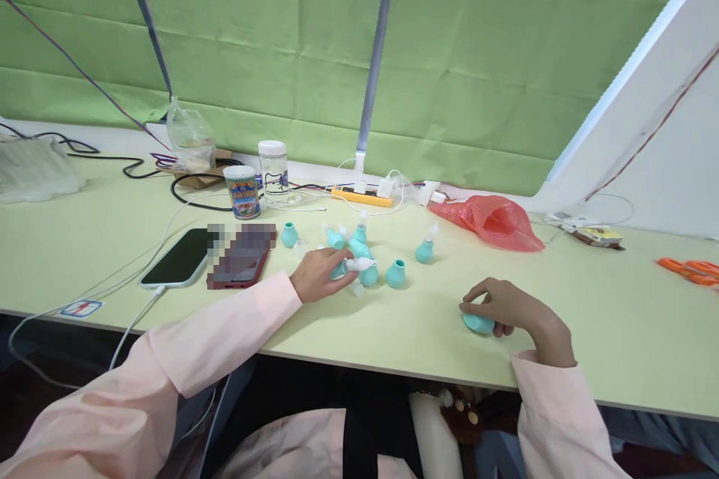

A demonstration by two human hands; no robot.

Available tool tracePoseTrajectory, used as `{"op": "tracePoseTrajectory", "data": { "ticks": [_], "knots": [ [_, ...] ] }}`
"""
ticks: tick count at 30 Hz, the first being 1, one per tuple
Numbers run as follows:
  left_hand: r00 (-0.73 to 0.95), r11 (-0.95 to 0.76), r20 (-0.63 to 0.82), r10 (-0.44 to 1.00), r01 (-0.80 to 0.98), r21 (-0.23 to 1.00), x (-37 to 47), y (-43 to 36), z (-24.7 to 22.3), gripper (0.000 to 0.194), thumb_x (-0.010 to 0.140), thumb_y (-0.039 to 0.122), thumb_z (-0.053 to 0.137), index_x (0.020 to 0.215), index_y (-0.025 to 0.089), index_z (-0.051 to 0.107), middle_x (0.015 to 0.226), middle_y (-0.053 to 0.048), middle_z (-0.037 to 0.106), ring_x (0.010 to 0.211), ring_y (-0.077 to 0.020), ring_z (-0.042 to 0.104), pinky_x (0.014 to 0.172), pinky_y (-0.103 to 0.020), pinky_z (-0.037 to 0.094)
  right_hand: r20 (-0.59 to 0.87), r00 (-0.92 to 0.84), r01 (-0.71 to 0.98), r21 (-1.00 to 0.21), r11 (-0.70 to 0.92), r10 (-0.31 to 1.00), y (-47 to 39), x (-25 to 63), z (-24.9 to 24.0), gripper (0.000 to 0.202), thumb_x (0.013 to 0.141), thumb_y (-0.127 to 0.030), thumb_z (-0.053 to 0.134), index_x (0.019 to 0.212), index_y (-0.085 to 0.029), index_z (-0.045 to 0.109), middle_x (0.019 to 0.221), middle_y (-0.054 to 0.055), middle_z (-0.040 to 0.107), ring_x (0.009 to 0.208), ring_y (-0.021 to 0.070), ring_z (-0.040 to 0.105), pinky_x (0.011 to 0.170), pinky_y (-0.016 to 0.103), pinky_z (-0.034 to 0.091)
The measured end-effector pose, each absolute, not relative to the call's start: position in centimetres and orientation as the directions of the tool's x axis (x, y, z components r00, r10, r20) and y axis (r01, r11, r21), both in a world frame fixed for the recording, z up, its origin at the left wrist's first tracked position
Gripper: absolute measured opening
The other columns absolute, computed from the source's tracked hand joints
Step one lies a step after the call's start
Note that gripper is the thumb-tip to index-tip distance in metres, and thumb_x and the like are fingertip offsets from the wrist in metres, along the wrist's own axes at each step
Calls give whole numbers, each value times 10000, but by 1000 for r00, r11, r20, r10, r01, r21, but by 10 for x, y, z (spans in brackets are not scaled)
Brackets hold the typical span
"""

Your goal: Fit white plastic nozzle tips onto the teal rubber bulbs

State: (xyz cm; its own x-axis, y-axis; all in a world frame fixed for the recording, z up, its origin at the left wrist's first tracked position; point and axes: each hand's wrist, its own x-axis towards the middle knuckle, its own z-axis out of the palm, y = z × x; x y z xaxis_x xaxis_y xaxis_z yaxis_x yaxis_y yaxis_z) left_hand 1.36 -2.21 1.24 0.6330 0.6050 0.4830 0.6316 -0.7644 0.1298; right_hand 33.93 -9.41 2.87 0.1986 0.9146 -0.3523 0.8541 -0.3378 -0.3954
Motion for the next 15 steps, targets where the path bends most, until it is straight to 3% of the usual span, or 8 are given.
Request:
{"op": "tracePoseTrajectory", "data": {
  "ticks": [3, 5, 8, 12, 15],
  "knots": [
    [623, -759, 497, 604, 639, 121, 13, -22, 12, 354, 783, 455, 304, 924, 178, 471, 732, -43, 579, 691, -171, 551, 576, -261, 384, -249, 175, 878, -398, -265, 953, -90, 333, 35, 396, 620, -515, 506, 727, -150, 617, 738, 89, 631, 487, 159, 577, 481, 278, 470],
    [620, -757, 500, 605, 642, 120, 13, -22, 12, 348, 784, 452, 306, 921, 179, 473, 728, -42, 576, 691, -168, 549, 576, -257, 383, -27, 245, 914, -327, -240, 969, -83, 326, 36, 398, 637, -511, 488, 777, -163, 618, 872, 93, 617, 629, 194, 598, 571, 300, 475],
    [607, -742, 492, 624, 659, 127, 13, -22, 13, 345, 782, 447, 314, 926, 178, 475, 722, -43, 573, 683, -165, 548, 575, -254, 382, 300, 248, 968, -118, -222, 921, -71, 313, 27, 356, 711, -419, 431, 908, -165, 584, 1065, 115, 536, 864, 251, 556, 717, 352, 436],
    [593, -723, 482, 645, 678, 133, 13, -22, 14, 342, 778, 446, 320, 931, 180, 474, 732, -46, 579, 687, -170, 552, 576, -258, 385, 267, 103, 988, 82, -129, 958, -58, 297, -1, 360, 778, -275, 341, 1054, -79, 461, 1275, 221, 263, 903, 276, 541, 726, 377, 416],
    [590, -718, 485, 646, 685, 123, 14, -22, 14, 337, 775, 443, 327, 927, 181, 476, 734, -44, 584, 685, -171, 553, 568, -256, 384, 216, 39, 982, 174, -77, 976, -55, 291, -18, 451, 793, -267, 316, 1150, 8, 339, 1289, 294, 145, 1131, 353, 320, 823, 424, 353]
  ]
}}
